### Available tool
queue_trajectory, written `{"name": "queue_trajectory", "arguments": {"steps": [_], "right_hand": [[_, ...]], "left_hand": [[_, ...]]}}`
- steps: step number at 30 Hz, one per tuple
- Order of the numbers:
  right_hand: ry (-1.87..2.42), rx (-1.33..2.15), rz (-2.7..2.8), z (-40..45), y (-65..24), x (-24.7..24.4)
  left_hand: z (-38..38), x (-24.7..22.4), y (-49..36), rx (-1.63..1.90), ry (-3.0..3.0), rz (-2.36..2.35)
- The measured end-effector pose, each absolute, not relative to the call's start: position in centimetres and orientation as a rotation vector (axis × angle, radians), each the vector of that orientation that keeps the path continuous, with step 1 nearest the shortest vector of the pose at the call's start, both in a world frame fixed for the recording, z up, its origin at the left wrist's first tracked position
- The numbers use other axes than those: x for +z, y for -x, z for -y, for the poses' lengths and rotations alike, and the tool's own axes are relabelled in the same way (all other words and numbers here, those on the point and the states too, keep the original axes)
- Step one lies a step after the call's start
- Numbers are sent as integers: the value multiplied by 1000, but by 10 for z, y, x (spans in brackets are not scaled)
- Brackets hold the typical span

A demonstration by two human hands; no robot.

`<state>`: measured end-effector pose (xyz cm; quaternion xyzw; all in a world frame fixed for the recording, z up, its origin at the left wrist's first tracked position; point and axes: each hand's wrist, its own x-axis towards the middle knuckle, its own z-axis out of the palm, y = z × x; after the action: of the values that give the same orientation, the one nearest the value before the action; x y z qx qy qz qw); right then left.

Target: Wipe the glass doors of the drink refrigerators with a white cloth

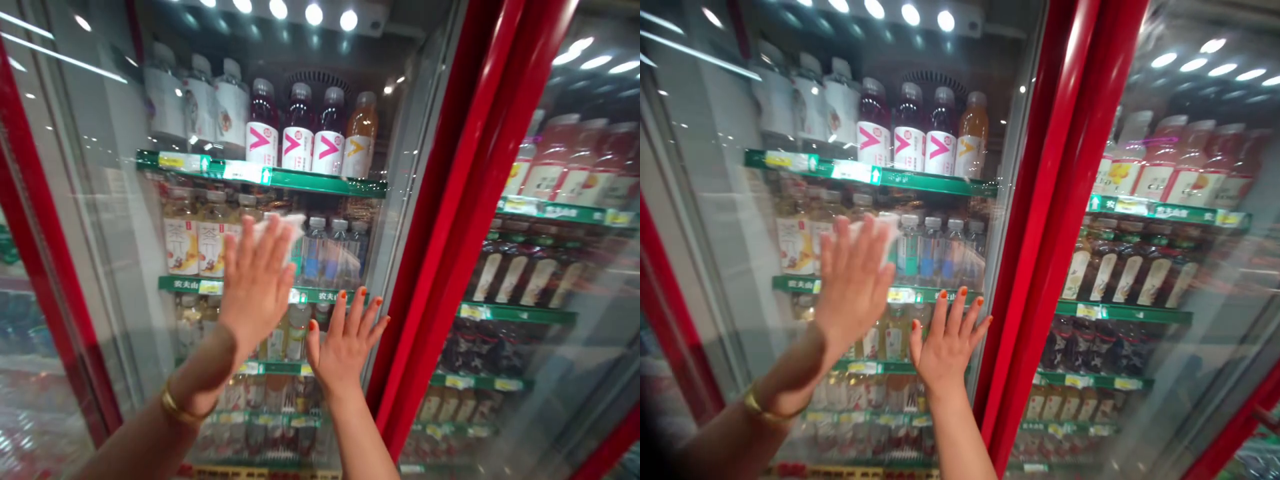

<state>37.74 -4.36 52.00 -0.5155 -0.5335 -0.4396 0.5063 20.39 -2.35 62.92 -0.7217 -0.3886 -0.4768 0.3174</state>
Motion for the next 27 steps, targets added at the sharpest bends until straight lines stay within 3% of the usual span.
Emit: {"name": "queue_trajectory", "arguments": {"steps": [4, 7, 12, 14, 18, 22, 27], "right_hand": [[1212, -1017, 1283, 44, -379, 517], [1207, -1005, 1296, 44, -378, 516], [1218, -1000, 1274, 43, -380, 516], [1219, -1009, 1262, 44, -382, 516], [1197, -1024, 1262, 42, -385, 516], [1192, -1035, 1283, 41, -387, 515], [1191, -1060, 1263, 40, -392, 513]], "left_hand": [[38, 564, -206, -950, 2042, 720], [37, 533, -156, -1138, 1921, 958], [21, 589, -140, -1564, 1577, 1386], [26, 595, -173, -1479, 1682, 1317], [41, 514, -212, -1111, 1949, 1018], [52, 431, -143, -1165, 1765, 1364], [31, 487, -86, -1599, 1548, 1601]]}}
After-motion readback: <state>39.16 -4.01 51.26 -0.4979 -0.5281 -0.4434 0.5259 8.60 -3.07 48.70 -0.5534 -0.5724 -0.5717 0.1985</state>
